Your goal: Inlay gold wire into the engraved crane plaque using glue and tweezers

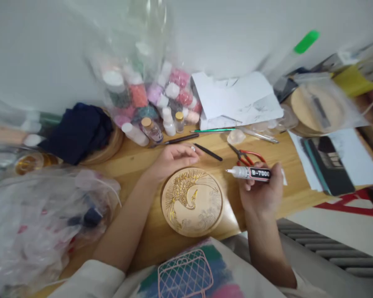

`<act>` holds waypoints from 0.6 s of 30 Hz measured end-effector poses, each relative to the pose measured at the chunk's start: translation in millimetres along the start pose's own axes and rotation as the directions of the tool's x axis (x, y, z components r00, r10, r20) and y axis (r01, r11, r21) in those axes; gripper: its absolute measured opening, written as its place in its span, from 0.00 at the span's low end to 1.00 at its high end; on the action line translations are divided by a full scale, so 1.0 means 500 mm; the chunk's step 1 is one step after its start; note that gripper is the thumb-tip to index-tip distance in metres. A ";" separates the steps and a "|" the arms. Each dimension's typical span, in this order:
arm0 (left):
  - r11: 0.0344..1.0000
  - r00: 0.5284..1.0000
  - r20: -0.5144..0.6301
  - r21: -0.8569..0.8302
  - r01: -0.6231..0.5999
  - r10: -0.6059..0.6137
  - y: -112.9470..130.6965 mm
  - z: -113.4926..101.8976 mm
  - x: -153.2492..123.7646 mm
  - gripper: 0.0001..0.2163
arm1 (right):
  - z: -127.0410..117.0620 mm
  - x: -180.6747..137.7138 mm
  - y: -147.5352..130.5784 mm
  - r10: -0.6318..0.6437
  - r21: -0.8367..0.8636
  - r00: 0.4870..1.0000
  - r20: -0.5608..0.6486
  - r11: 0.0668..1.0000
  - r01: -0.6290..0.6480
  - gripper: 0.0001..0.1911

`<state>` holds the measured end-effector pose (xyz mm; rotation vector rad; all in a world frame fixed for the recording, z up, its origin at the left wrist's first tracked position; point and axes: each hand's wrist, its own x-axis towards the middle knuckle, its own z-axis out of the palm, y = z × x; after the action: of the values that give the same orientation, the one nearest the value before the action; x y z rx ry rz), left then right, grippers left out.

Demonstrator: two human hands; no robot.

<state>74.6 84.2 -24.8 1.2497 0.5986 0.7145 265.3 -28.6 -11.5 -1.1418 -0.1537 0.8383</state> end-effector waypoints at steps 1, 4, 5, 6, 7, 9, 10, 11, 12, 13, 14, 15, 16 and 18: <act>0.999 1.000 0.023 0.043 -0.018 0.017 0.010 0.004 -0.001 0.07 | 0.003 0.002 -0.005 0.085 0.043 0.994 0.065 0.995 -0.087 0.22; 0.945 0.986 0.113 0.291 -0.148 0.120 0.062 0.026 -0.012 0.03 | 0.018 0.002 -0.022 0.270 0.087 0.929 0.254 0.950 -0.300 0.18; 0.876 0.977 0.147 0.435 -0.206 0.156 0.083 0.038 -0.020 0.04 | 0.024 0.001 -0.028 0.307 0.090 0.904 0.296 0.934 -0.346 0.16; 0.791 0.965 0.163 0.552 -0.262 0.205 0.104 0.051 -0.028 0.05 | 0.030 -0.001 -0.033 0.334 0.095 0.884 0.326 0.919 -0.382 0.15; 0.699 0.955 0.167 0.651 -0.295 0.247 0.125 0.065 -0.038 0.06 | 0.036 -0.003 -0.037 0.356 0.103 0.868 0.347 0.905 -0.412 0.14; 0.513 0.935 0.210 0.790 -0.334 0.285 0.159 0.091 -0.056 0.07 | 0.044 -0.008 -0.044 0.404 0.115 0.834 0.375 0.873 -0.474 0.13; 0.437 0.936 0.221 0.839 -0.326 0.274 0.171 0.102 -0.062 0.07 | 0.047 -0.010 -0.046 0.427 0.119 0.819 0.384 0.856 -0.503 0.12; 0.374 0.926 0.232 0.864 -0.337 0.299 0.179 0.111 -0.067 0.07 | 0.049 -0.011 -0.048 0.445 0.125 0.806 0.389 0.842 -0.525 0.12; 0.326 0.918 0.243 0.881 -0.344 0.313 0.185 0.118 -0.069 0.08 | 0.051 -0.012 -0.049 0.459 0.131 0.798 0.391 0.830 -0.542 0.12; 0.289 0.910 0.253 0.891 -0.352 0.328 0.187 0.123 -0.070 0.08 | 0.052 -0.012 -0.050 0.469 0.136 0.793 0.388 0.822 -0.553 0.12; 0.261 0.902 0.263 0.896 -0.360 0.342 0.188 0.126 -0.070 0.08 | 0.052 -0.012 -0.051 0.478 0.140 0.790 0.383 0.816 -0.561 0.11; 0.242 0.898 0.270 0.899 -0.364 0.348 0.187 0.128 -0.069 0.09 | 0.052 -0.012 -0.051 0.485 0.143 0.789 0.377 0.811 -0.567 0.11; 0.229 0.896 0.275 0.902 -0.366 0.349 0.186 0.130 -0.068 0.09 | 0.052 -0.012 -0.051 0.489 0.144 0.788 0.374 0.809 -0.570 0.11; 0.218 0.897 0.279 0.905 -0.364 0.342 0.186 0.132 -0.066 0.09 | 0.052 -0.012 -0.050 0.489 0.145 0.787 0.377 0.808 -0.571 0.11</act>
<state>88.2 32.2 81.0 2.6293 0.7559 0.7147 260.9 -17.3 23.0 -0.7989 0.0171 1.5162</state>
